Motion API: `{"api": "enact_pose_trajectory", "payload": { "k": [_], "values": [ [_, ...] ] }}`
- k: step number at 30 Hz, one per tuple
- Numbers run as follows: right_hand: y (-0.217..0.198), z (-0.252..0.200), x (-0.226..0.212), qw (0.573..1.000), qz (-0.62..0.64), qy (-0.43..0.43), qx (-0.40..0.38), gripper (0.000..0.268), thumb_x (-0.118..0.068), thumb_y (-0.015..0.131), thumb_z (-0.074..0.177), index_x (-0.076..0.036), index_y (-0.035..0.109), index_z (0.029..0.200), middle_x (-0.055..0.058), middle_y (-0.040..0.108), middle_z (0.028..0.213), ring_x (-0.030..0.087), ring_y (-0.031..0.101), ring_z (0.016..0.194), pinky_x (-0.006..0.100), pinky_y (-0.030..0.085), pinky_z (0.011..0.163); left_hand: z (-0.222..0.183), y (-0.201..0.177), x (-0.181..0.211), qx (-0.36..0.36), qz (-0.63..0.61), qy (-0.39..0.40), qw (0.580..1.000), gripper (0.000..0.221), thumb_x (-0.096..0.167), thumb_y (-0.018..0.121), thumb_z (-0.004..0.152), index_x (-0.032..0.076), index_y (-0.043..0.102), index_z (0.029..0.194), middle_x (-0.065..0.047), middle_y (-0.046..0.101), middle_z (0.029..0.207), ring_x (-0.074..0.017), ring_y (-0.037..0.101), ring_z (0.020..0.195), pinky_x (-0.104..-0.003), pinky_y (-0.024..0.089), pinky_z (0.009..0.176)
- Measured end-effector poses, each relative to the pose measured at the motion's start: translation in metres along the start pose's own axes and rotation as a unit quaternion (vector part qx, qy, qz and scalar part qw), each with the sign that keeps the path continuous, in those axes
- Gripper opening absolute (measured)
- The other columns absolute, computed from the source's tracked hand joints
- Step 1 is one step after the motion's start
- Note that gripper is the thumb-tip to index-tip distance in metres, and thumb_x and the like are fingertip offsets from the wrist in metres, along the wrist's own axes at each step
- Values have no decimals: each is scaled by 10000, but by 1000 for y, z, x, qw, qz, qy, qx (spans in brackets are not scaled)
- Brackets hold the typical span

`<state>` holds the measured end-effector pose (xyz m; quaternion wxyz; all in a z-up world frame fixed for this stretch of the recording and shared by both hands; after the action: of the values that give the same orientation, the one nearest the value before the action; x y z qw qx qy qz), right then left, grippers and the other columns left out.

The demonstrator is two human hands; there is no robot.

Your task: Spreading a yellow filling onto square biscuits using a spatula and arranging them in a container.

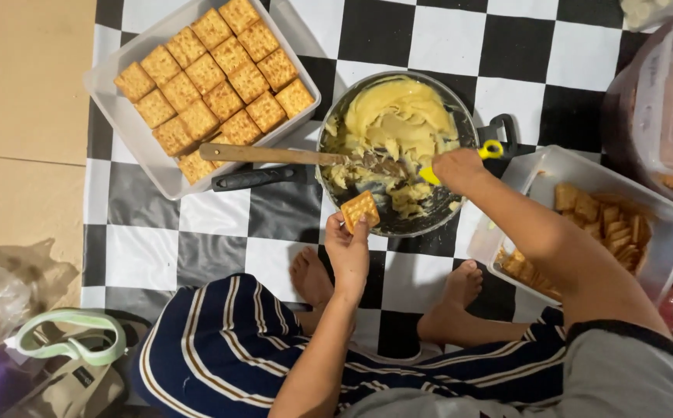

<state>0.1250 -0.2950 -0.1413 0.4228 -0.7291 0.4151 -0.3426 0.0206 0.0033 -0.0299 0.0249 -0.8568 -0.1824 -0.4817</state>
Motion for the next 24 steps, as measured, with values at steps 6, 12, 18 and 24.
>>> {"api": "enact_pose_trajectory", "payload": {
  "k": [6, 12, 18, 24],
  "values": [
    [49, 6, -18, 966, 160, 68, -192, 262, -216, 576, 883, -79, 797, 919, 176, 786, 917, 373, 760, 972, 506, 599, 775, -4, 0, 15, 13, 1, 4, 1000, 125, 73, 678, 986, 57, 559, 1024, -136, 711, 925, -147, 668, 869, -337, 573, 829],
    [12, 23, -60, 937, 287, 16, -196, 417, -135, 531, 961, -78, 609, 555, 46, 497, 448, 185, 451, 387, 356, 447, 464, -4, 1, 29, 13, -5, 21, 1000, 136, 94, 665, 1002, 50, 572, 1090, -154, 745, 943, -125, 677, 832, -303, 574, 782],
    [11, 19, -95, 916, 333, 6, -223, 423, -64, 531, 916, -120, 495, 499, 12, 417, 402, 154, 336, 334, 328, 343, 379, 5, -8, 21, 31, -37, 37, 998, 189, 86, 682, 981, 68, 552, 1117, -70, 694, 903, -83, 651, 787, -234, 581, 783],
    [107, 46, -103, 838, 484, 10, -251, 346, -78, 440, 955, -21, 495, 618, 67, 397, 480, 139, 306, 379, 276, 288, 371, 7, -12, 33, 29, -66, 55, 996, 204, 58, 657, 997, 45, 578, 1185, -160, 754, 1012, -130, 702, 875, -292, 599, 831]
  ]
}}
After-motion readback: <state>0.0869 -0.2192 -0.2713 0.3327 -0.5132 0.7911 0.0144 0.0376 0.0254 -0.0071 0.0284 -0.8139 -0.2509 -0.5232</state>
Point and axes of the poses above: each hand's wrist, its own z-axis towards the middle knuckle, its own y-axis out of the palm, x = y × z, the point moved 4 cm from there along z, towards the middle knuckle
